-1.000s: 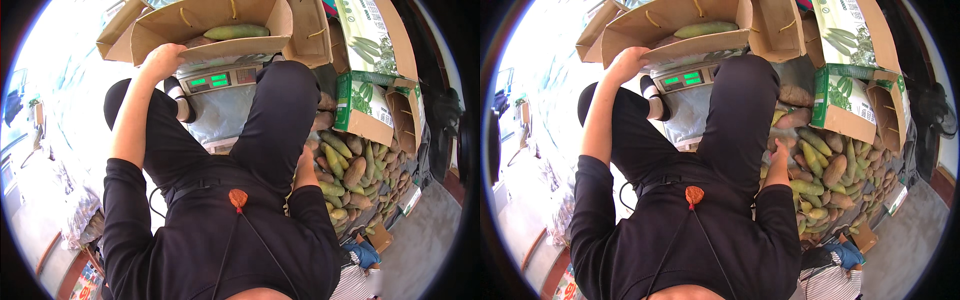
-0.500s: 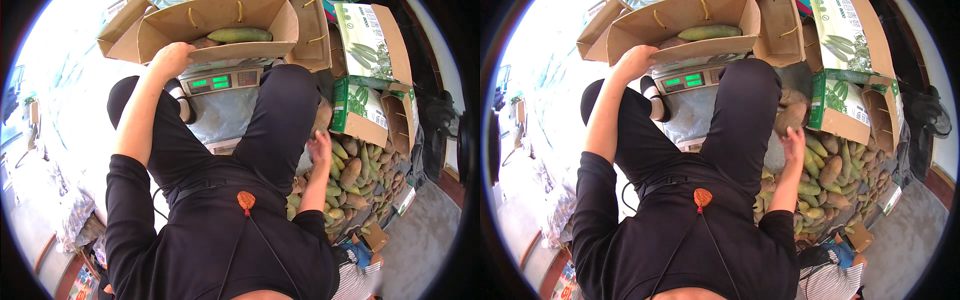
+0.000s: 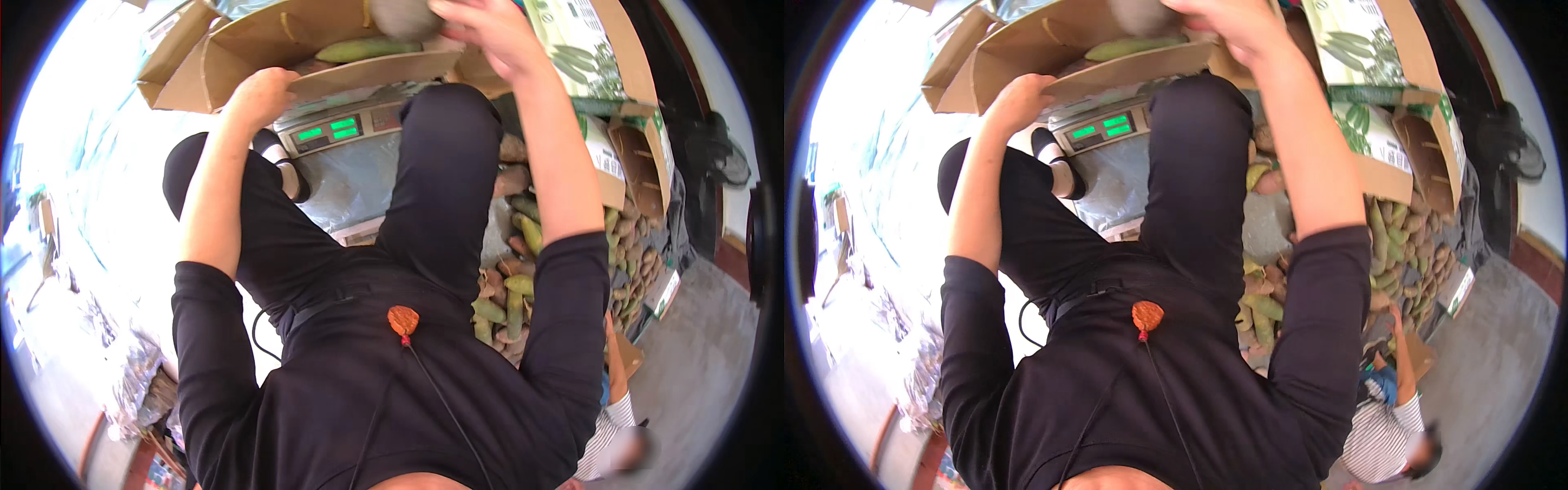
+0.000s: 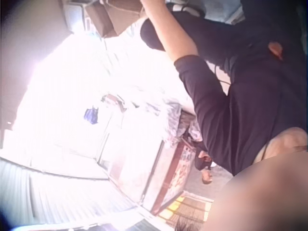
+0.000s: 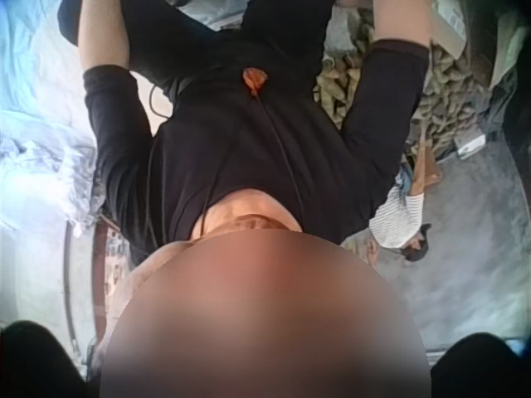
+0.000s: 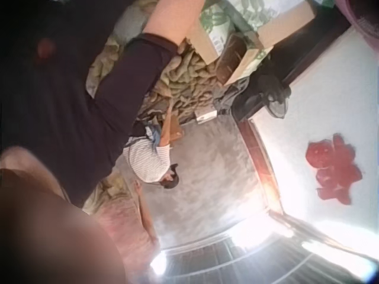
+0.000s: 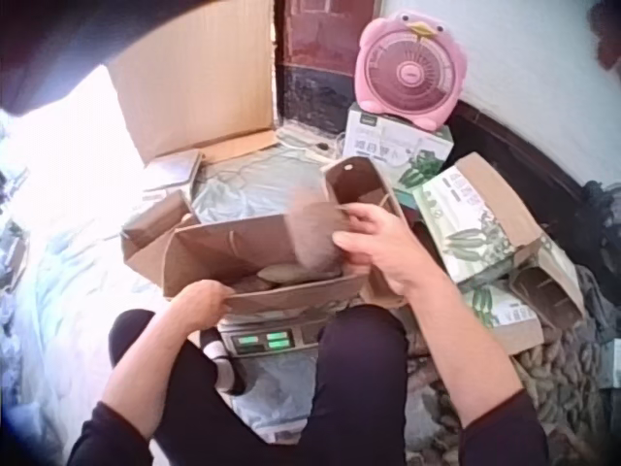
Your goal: Sorting and weighing produce, then placing it into paper bags and boxes.
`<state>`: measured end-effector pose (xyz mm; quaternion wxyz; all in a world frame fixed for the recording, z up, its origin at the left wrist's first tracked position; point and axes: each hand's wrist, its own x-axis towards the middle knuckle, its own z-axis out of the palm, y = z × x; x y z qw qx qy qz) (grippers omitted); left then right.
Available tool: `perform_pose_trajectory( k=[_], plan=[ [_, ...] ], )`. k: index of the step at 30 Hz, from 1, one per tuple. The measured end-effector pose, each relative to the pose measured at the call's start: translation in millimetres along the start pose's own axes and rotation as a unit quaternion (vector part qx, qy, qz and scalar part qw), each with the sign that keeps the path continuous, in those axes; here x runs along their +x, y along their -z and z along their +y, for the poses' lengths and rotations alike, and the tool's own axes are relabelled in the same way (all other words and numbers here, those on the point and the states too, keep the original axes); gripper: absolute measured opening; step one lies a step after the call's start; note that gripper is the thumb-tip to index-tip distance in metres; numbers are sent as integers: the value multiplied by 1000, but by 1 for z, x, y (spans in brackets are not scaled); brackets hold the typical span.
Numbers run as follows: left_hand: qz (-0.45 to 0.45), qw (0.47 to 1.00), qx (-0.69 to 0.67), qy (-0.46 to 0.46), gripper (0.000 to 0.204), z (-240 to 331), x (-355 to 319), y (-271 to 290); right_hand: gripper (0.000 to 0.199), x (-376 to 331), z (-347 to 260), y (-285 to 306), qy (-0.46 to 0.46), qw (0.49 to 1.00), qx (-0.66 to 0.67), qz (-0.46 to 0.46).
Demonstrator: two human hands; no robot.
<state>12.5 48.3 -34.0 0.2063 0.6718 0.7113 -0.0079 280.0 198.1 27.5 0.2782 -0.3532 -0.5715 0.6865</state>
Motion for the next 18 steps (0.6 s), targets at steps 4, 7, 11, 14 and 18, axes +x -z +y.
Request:
perform_pose_trajectory(
  k=[4,7,11,14,18],
  plan=[
    [2,1000,-22,0,24,-11,-1,-1,55,9,21,-3,24,998,-40,49],
    [-28,998,-55,-3,25,1,0,4,51,-20,58,39,-9,996,-14,90],
    [-74,992,-99,-12,27,-2,-11,2,57,-87,119,86,-103,966,-147,185],
    [-55,993,-104,-5,26,-2,-6,-1,44,-153,211,129,-172,929,-200,260],
    [-59,994,-96,13,25,8,1,-1,51,-254,319,148,-283,914,-208,206]
  ],
)
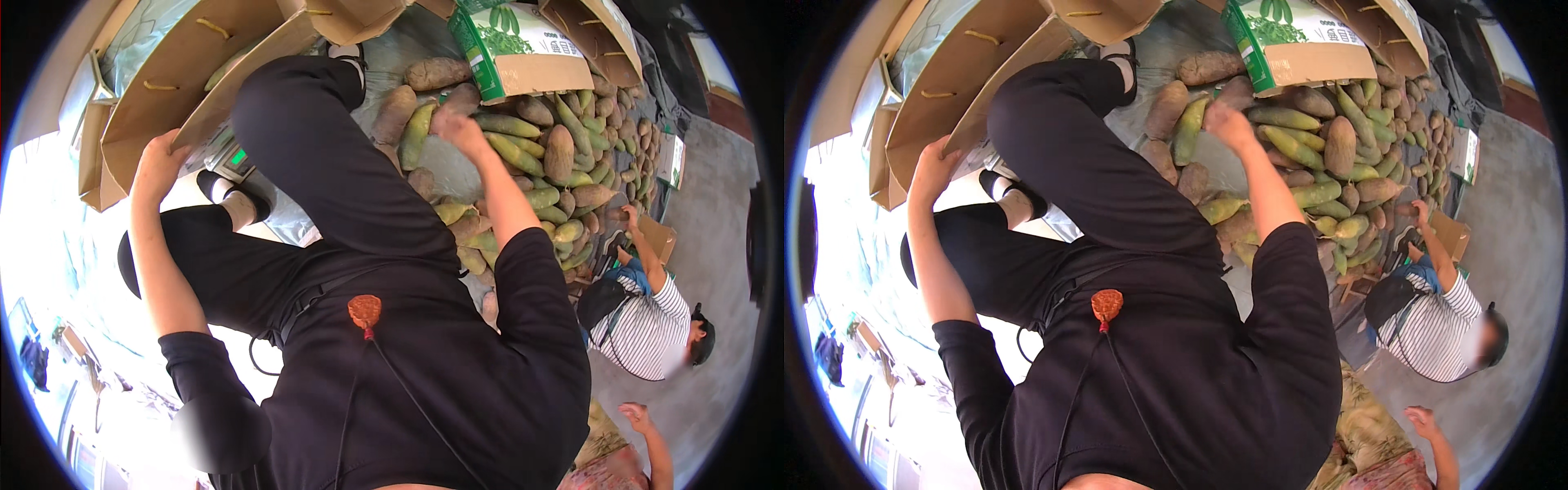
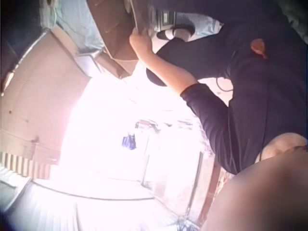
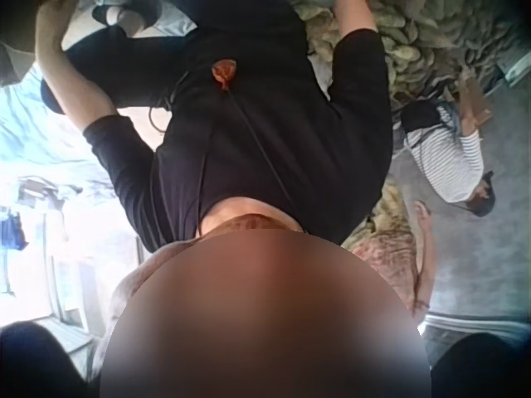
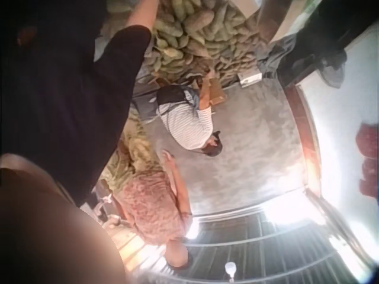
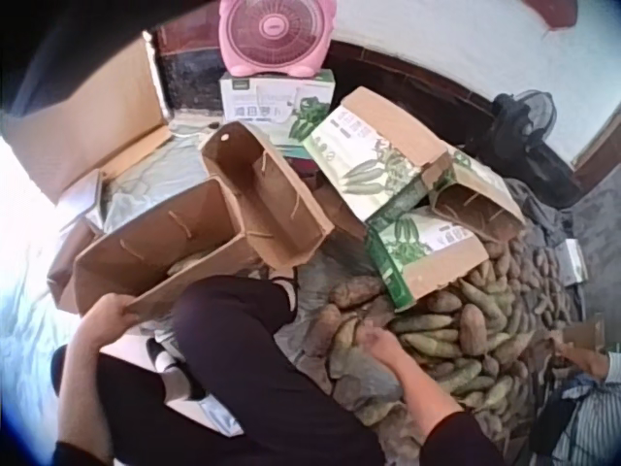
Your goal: Sorting and weighing produce, then placing it into paper bags and boxes.
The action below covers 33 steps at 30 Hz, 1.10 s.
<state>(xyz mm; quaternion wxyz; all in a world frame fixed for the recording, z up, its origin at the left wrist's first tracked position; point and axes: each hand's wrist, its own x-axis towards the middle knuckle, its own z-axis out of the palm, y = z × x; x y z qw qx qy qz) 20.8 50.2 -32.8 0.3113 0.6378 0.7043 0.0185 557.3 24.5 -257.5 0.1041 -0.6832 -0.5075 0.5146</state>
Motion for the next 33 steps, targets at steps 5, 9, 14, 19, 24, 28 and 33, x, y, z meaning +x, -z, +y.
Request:
perform_pose_trajectory(
  k=[5,9,14,19,24,28,33],
  plan=[
    [-1,1000,1,9,26,11,4,-2,70,-60,82,-46,-146,983,-109,11],
    [11,999,2,33,26,-3,-12,5,72,-97,36,-71,-166,944,-236,-160],
    [13,1000,25,-11,28,-3,-1,1,71,-122,52,-84,-80,839,-486,-233],
    [4,999,38,5,30,-9,3,-2,34,-122,64,-100,-25,806,-552,-211],
    [7,998,52,17,29,-5,-1,0,29,-120,41,-96,-57,813,-532,-229],
    [43,998,42,-13,28,-4,-5,1,37,-114,43,-82,-60,811,-540,-217],
    [54,998,46,2,30,-14,-10,1,60,-109,6,-36,-44,863,-490,-118]
  ],
)
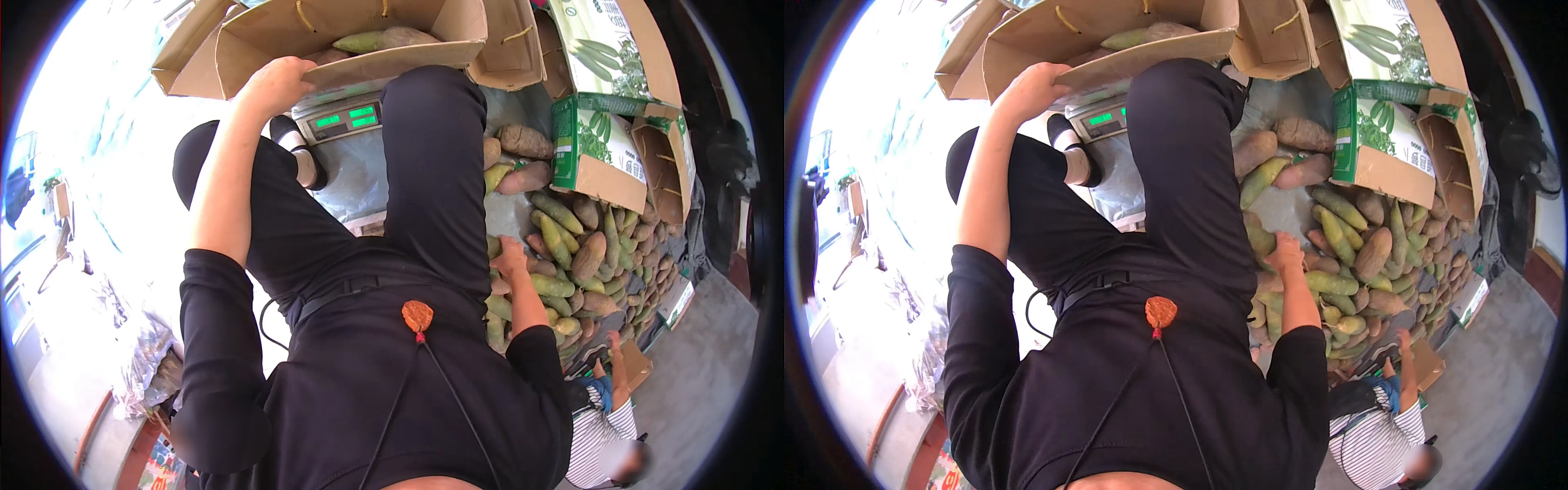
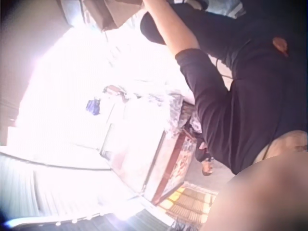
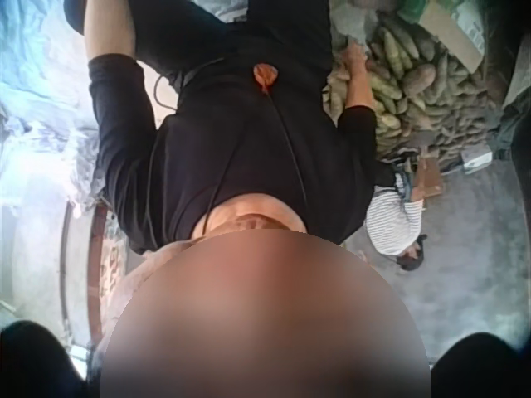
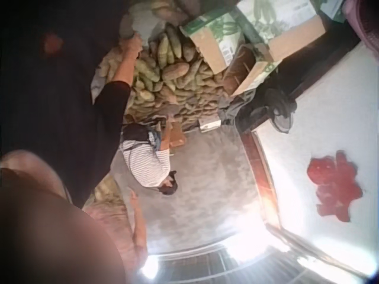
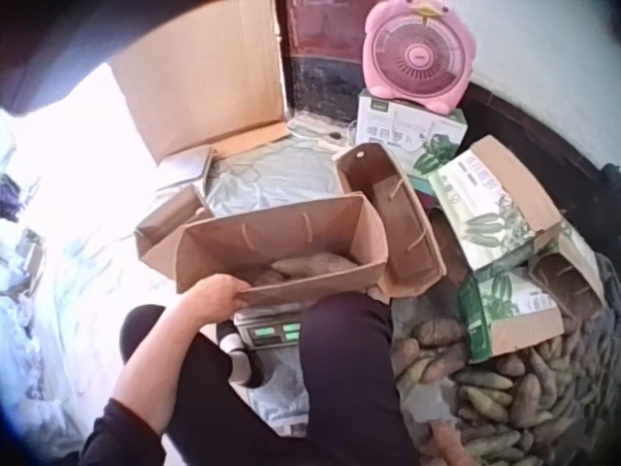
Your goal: Sorting and weighing produce, then placing it into paper bags and boxes.
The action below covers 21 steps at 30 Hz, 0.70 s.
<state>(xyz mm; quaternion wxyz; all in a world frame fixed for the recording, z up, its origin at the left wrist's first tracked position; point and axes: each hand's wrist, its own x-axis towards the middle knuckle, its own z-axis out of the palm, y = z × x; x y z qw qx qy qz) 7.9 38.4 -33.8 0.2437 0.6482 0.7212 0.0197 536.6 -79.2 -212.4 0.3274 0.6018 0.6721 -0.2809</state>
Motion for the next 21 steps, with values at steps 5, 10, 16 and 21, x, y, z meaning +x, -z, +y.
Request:
perform_pose_trajectory(
  k=[5,10,16,21],
  plan=[
    [-41,999,18,-1,35,16,6,6,66,30,43,34,-9,916,347,200],
    [-9,999,51,-13,31,6,2,1,67,24,-12,185,149,872,326,334],
    [-61,997,40,-5,38,15,5,12,62,-16,-133,332,328,781,256,466],
    [-54,998,33,-13,38,16,3,15,52,-38,-239,379,433,745,145,486]
  ],
)
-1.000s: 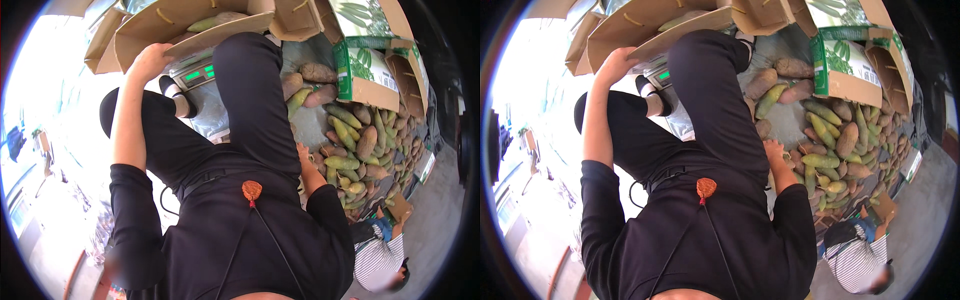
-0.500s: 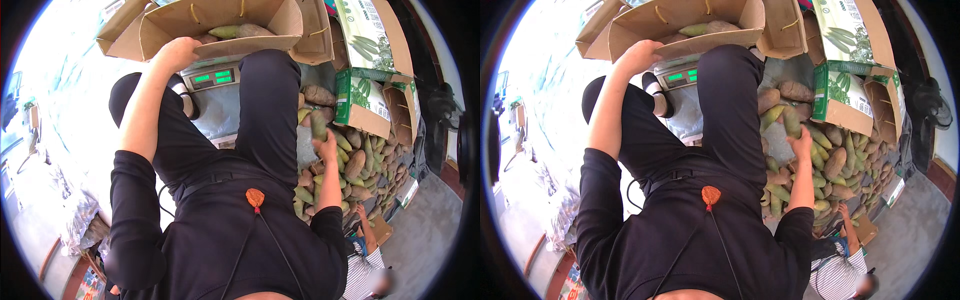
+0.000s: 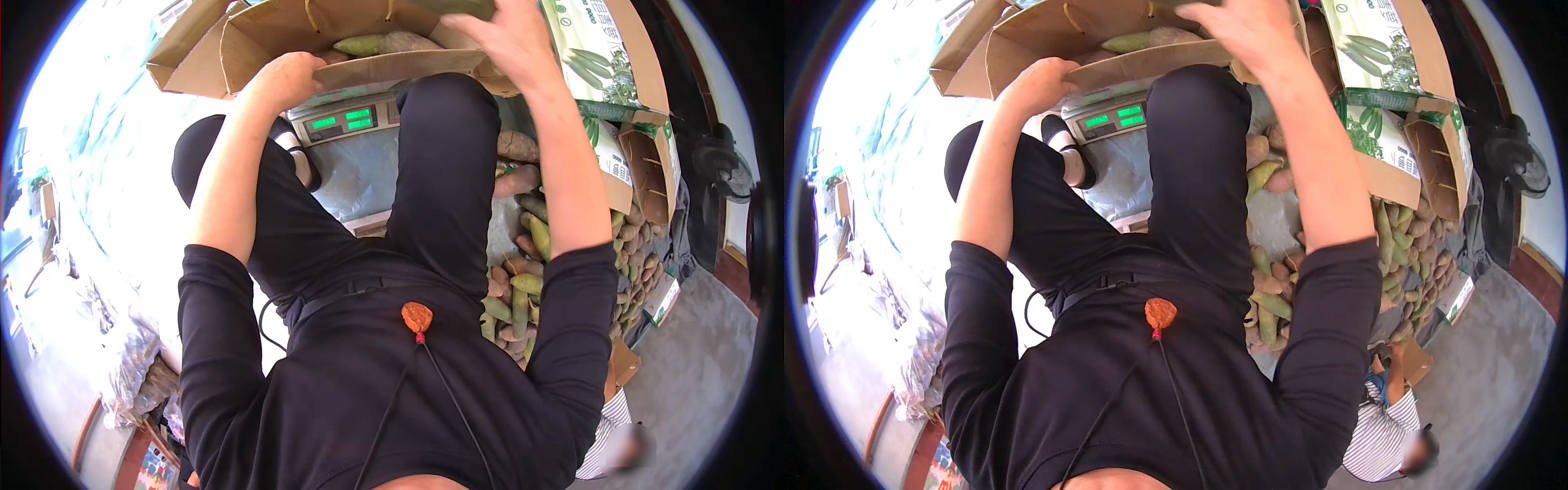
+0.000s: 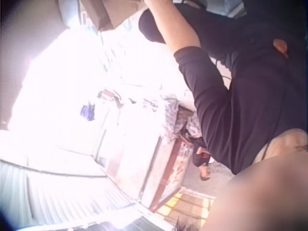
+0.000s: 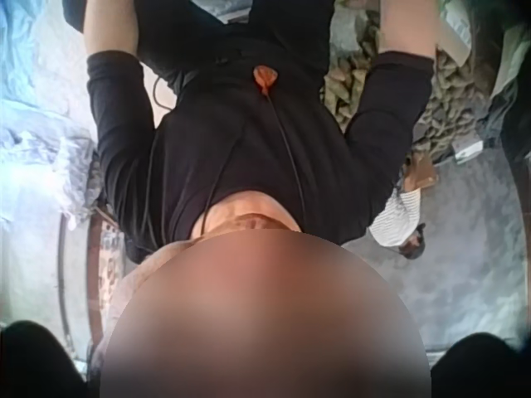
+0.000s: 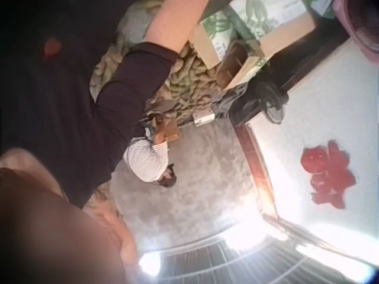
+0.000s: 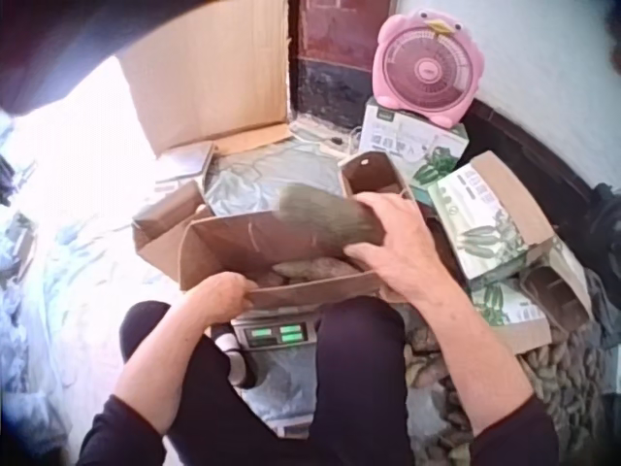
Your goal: Sorting and weighing produce, then placing it into paper bags and boxes.
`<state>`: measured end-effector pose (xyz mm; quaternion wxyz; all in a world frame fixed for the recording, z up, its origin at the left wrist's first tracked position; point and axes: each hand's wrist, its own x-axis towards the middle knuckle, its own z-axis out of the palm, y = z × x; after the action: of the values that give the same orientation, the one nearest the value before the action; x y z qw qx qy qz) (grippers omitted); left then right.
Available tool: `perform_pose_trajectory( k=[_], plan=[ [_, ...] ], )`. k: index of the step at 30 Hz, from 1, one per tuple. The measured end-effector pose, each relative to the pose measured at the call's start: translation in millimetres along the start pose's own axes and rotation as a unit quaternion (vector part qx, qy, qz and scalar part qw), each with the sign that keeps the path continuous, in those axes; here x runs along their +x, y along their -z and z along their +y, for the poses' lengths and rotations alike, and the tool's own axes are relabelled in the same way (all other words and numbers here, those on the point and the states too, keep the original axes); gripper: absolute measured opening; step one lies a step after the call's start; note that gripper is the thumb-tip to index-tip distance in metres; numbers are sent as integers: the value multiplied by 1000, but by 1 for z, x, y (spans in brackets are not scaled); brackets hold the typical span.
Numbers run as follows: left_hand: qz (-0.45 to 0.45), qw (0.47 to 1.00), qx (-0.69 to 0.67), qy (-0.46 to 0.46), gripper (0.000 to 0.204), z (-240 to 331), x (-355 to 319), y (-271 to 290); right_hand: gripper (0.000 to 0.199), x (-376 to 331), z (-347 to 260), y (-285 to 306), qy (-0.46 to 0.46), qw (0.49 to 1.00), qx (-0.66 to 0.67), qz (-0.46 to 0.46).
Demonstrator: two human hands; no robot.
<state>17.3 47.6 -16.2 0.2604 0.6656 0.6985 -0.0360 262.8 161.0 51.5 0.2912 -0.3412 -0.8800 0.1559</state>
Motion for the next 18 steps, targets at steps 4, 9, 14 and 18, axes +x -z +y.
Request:
perform_pose_trajectory(
  k=[4,9,14,18],
  plan=[
    [11,1000,1,-13,36,-7,3,-5,47,-3,11,-23,9,998,44,36],
    [53,998,3,-42,31,-11,8,-10,40,-81,85,-28,-219,969,104,40],
    [35,998,-31,-52,29,-9,8,-8,35,-223,165,-37,-381,918,103,41],
    [55,996,-42,-47,28,-5,6,-8,33,-329,173,-55,-454,887,-20,-84]
  ],
)
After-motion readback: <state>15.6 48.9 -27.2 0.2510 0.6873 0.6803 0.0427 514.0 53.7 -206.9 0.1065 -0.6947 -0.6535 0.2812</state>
